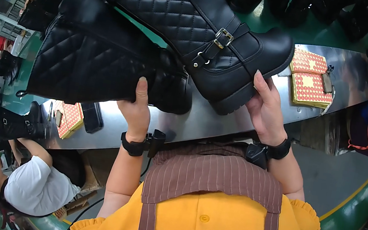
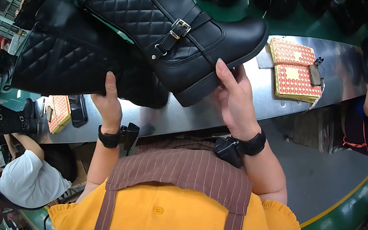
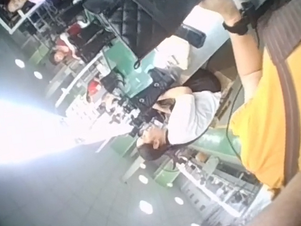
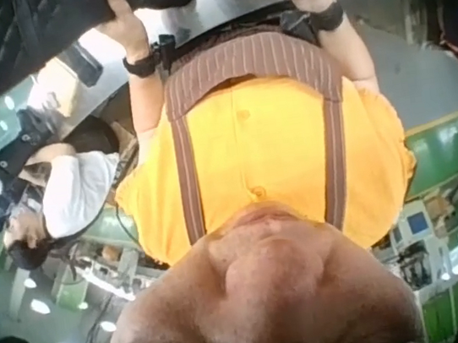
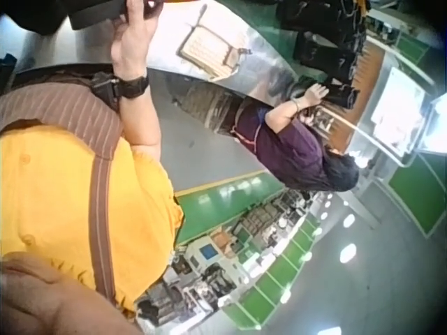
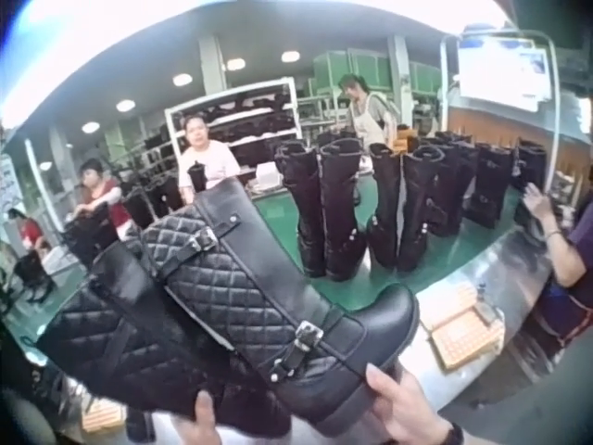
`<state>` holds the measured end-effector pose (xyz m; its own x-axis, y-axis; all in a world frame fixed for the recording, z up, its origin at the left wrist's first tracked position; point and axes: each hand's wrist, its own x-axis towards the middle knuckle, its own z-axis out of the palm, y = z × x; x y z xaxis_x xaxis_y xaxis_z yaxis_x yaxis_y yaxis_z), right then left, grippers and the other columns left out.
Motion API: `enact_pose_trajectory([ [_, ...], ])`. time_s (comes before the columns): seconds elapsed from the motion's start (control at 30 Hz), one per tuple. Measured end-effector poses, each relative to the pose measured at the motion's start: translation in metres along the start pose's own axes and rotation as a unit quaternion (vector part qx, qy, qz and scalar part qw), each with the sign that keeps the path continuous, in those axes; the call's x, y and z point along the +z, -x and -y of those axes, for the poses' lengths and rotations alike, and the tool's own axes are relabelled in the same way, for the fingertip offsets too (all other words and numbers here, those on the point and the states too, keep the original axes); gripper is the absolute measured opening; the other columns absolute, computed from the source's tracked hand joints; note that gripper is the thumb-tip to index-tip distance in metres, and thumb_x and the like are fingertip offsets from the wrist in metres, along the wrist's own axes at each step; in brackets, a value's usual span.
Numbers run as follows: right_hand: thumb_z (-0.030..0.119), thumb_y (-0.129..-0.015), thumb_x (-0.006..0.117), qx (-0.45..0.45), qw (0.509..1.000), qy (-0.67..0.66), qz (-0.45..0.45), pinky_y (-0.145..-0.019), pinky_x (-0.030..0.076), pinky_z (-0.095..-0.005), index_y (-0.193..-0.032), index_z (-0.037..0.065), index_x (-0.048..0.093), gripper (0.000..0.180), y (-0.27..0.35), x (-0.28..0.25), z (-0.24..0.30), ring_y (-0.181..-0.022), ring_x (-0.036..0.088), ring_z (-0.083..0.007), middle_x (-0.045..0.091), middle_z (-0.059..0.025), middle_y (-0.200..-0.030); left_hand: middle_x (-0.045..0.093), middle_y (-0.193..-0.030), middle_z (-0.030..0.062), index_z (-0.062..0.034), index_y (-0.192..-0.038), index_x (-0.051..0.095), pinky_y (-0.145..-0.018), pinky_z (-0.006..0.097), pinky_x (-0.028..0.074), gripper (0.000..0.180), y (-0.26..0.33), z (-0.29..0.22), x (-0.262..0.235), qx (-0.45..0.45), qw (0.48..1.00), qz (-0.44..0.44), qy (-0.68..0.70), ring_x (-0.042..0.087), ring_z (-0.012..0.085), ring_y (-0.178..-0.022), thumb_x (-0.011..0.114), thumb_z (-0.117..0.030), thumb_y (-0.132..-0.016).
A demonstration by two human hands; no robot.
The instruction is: Inspecting and cleaning black boots on a factory assembly line.
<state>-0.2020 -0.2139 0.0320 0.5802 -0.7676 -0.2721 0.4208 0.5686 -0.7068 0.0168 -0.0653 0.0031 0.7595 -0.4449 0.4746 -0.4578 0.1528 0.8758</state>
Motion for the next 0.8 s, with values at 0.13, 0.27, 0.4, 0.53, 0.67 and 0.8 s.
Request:
enact_pose_trajectory([
  [0.13,0.024,-0.091,0.063,-0.074,0.996,0.052,-0.002,-0.097,0.044,-0.0358,-0.135,0.002,0.036,0.056,0.009,-0.002,0.001,-0.115,0.052,-0.0185,0.051,-0.0085,-0.127,0.060,-0.114,0.0110,0.0052,-0.120,0.051,-0.095,0.031,0.040,0.040,0.005,0.004,-0.004,-0.044,0.998,0.046,0.025,0.056,0.0190,-0.103,0.068,-0.013,-0.088],
  [0.27,0.026,-0.094,0.058,-0.072,0.996,0.059,0.012,-0.099,0.043,-0.0357,-0.136,0.001,0.034,0.054,0.013,-0.003,0.004,-0.118,0.052,-0.0195,0.051,-0.0102,-0.130,0.034,-0.138,0.0155,-0.0015,-0.140,0.017,-0.105,0.035,0.031,0.081,0.016,0.001,0.000,0.060,0.997,-0.037,0.000,0.039,0.0235,-0.124,0.073,-0.012,-0.082],
  [0.4,0.028,-0.095,0.056,-0.046,0.997,0.054,0.001,-0.096,0.046,-0.0347,-0.136,0.000,0.035,0.053,0.015,-0.007,0.007,-0.113,0.056,-0.0191,0.053,-0.0101,-0.128,0.026,-0.138,0.0156,-0.0053,-0.142,0.008,-0.107,0.037,0.028,0.096,0.020,0.000,0.000,0.157,0.978,-0.106,-0.089,0.035,0.0264,-0.126,0.077,-0.008,-0.075],
  [0.53,0.032,-0.096,0.054,-0.012,0.998,0.044,-0.038,-0.090,0.050,-0.0317,-0.131,0.000,0.041,0.049,0.014,-0.014,0.007,-0.106,0.061,-0.0176,0.058,-0.0100,-0.122,0.030,-0.133,0.0153,-0.0055,-0.141,0.009,-0.106,0.037,0.030,0.097,0.019,-0.002,0.004,0.186,0.976,-0.087,-0.075,0.038,0.0264,-0.121,0.077,-0.007,-0.072],
  [0.67,0.030,-0.093,0.059,0.015,0.999,0.012,-0.043,-0.092,0.047,-0.0364,-0.132,0.000,0.037,0.054,0.015,-0.022,0.012,-0.111,0.056,-0.0189,0.053,-0.0107,-0.125,0.033,-0.124,0.0137,-0.0076,-0.130,0.021,-0.100,0.039,0.037,0.079,0.023,-0.036,-0.004,0.366,0.896,-0.071,-0.240,0.041,0.0231,-0.112,0.074,-0.008,-0.072],
  [0.8,0.029,-0.093,0.060,-0.023,0.999,0.022,-0.043,-0.092,0.047,-0.0365,-0.133,0.001,0.035,0.055,0.018,-0.023,0.014,-0.112,0.055,-0.0190,0.052,-0.0110,-0.126,0.048,-0.101,0.0104,-0.0086,-0.113,0.037,-0.086,0.044,0.052,0.048,0.022,-0.075,0.005,0.524,0.828,0.068,-0.187,0.050,0.0252,-0.096,0.068,-0.006,-0.076],
])
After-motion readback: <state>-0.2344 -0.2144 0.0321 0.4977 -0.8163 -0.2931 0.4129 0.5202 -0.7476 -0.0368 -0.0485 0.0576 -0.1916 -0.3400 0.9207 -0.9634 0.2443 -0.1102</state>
